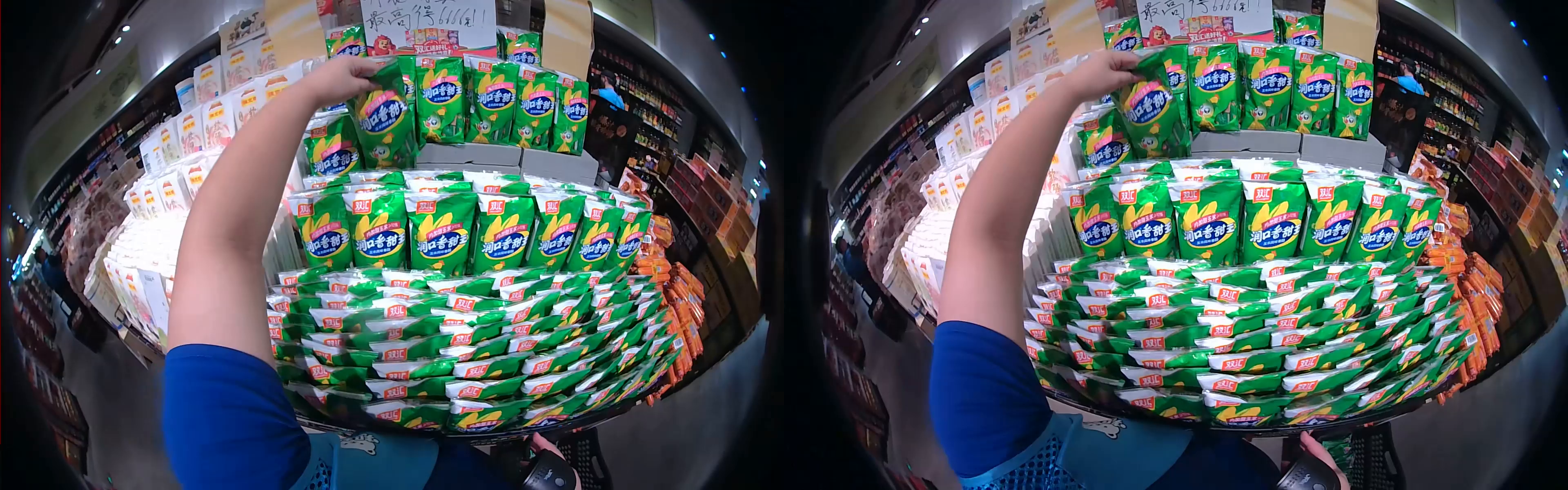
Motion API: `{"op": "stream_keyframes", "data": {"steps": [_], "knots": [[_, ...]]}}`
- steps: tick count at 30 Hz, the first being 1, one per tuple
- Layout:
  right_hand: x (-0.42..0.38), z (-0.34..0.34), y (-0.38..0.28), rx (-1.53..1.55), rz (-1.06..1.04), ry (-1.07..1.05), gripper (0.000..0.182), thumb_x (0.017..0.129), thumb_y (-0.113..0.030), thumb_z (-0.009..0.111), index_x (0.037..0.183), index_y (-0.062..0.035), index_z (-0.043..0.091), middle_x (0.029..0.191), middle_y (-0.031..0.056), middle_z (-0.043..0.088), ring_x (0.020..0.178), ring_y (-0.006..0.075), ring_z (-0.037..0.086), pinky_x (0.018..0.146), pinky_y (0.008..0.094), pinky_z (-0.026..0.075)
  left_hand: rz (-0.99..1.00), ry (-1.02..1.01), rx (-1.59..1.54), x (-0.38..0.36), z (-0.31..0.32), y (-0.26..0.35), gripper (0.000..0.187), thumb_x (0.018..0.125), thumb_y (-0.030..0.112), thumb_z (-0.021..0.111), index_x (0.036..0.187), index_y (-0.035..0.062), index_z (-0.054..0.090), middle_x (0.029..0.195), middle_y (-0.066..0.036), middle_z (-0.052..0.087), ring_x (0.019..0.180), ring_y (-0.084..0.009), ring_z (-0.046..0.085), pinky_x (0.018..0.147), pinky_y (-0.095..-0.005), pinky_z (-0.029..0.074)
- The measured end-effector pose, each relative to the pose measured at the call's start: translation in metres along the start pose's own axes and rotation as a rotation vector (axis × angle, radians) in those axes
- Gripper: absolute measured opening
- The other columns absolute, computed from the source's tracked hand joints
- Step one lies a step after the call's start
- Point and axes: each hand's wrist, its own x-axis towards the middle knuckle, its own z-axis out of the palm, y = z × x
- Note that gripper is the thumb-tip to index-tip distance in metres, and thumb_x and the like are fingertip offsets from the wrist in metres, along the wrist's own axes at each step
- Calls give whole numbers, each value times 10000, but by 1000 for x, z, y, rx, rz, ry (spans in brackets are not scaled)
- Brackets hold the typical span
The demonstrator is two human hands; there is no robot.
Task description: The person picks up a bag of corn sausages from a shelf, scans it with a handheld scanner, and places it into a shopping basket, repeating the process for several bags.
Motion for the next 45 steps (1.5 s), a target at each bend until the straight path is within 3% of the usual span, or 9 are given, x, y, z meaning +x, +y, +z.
{"op": "stream_keyframes", "data": {"steps": [2, 6, 10, 13, 17, 23, 29, 38, 45], "knots": [[2, 3, -1, 11, 7, 10, 798, 667, 53, 740, 1380, 16, 383, 1378, 120, 447, 1217, 181, 466, 992, 290, 383, 18, 11, 38, -4, 12, -6, 152, 837, 133, 662, 945, 33, 624, 733, -5, 589, 702, -69, 480, 667, -259, 432], [0, 4, 3, 55, 22, 32, 714, 713, 30, 719, 1356, 28, 409, 1340, 131, 477, 1165, 184, 507, 962, 294, 417, -1, -108, 128, -6, 38, -16, 369, 781, -21, 548, 1121, 92, 635, 959, -62, 689, 921, -113, 624, 836, -276, 480], [-5, 3, 6, 92, 42, 36, 692, 742, 13, 706, 1361, 35, 396, 1340, 140, 469, 1159, 190, 511, 961, 299, 424, 143, -128, 301, -11, 63, -28, 308, 736, 1, 579, 1035, 58, 626, 923, -129, 648, 858, -270, 630, 762, -341, 489], [-6, 0, 4, 57, 108, 11, 774, 729, 17, 713, 1404, 28, 335, 1398, 140, 409, 1225, 197, 459, 1003, 304, 387, 179, -123, 408, -9, 70, -31, 232, 735, 27, 594, 965, 46, 621, 882, -133, 626, 845, -307, 613, 738, -379, 489], [-7, 2, 5, 14, 86, 28, 777, 719, 24, 718, 1401, 24, 344, 1391, 135, 420, 1220, 193, 463, 1001, 302, 387, 327, -1, 586, -14, 74, -32, 190, 763, 178, 661, 918, 81, 612, 902, -95, 606, 886, -287, 581, 758, -410, 460], [-13, 1, 7, -8, 76, 43, 783, 705, 34, 725, 1395, 18, 356, 1380, 128, 437, 1212, 186, 470, 998, 299, 386, 227, 147, 723, -22, 70, -20, 317, 820, 293, 643, 1082, 121, 596, 965, -63, 615, 997, -272, 543, 854, -397, 417], [-19, -2, 9, -23, 76, 50, 789, 690, 44, 733, 1390, 13, 369, 1369, 120, 454, 1204, 179, 476, 995, 295, 386, 227, 347, 656, -21, 64, -32, 330, 844, 305, 625, 1096, 94, 596, 981, -82, 620, 978, -286, 558, 868, -402, 426], [-24, -3, 11, -49, 77, 62, 800, 669, 58, 744, 1382, 4, 388, 1352, 109, 479, 1192, 169, 485, 991, 290, 386, -43, 402, 484, -30, 66, -34, 239, 813, 351, 651, 872, 122, 683, 959, -98, 622, 987, -297, 552, 860, -411, 441], [-24, -3, 9, -201, 25, 82, 768, 667, 58, 756, 1359, -9, 430, 1306, 94, 525, 1134, 148, 519, 966, 284, 407, -48, 585, 446, -39, 62, -39, 289, 843, 374, 618, 899, 98, 682, 1019, -117, 629, 991, -311, 548, 864, -425, 433]]}}
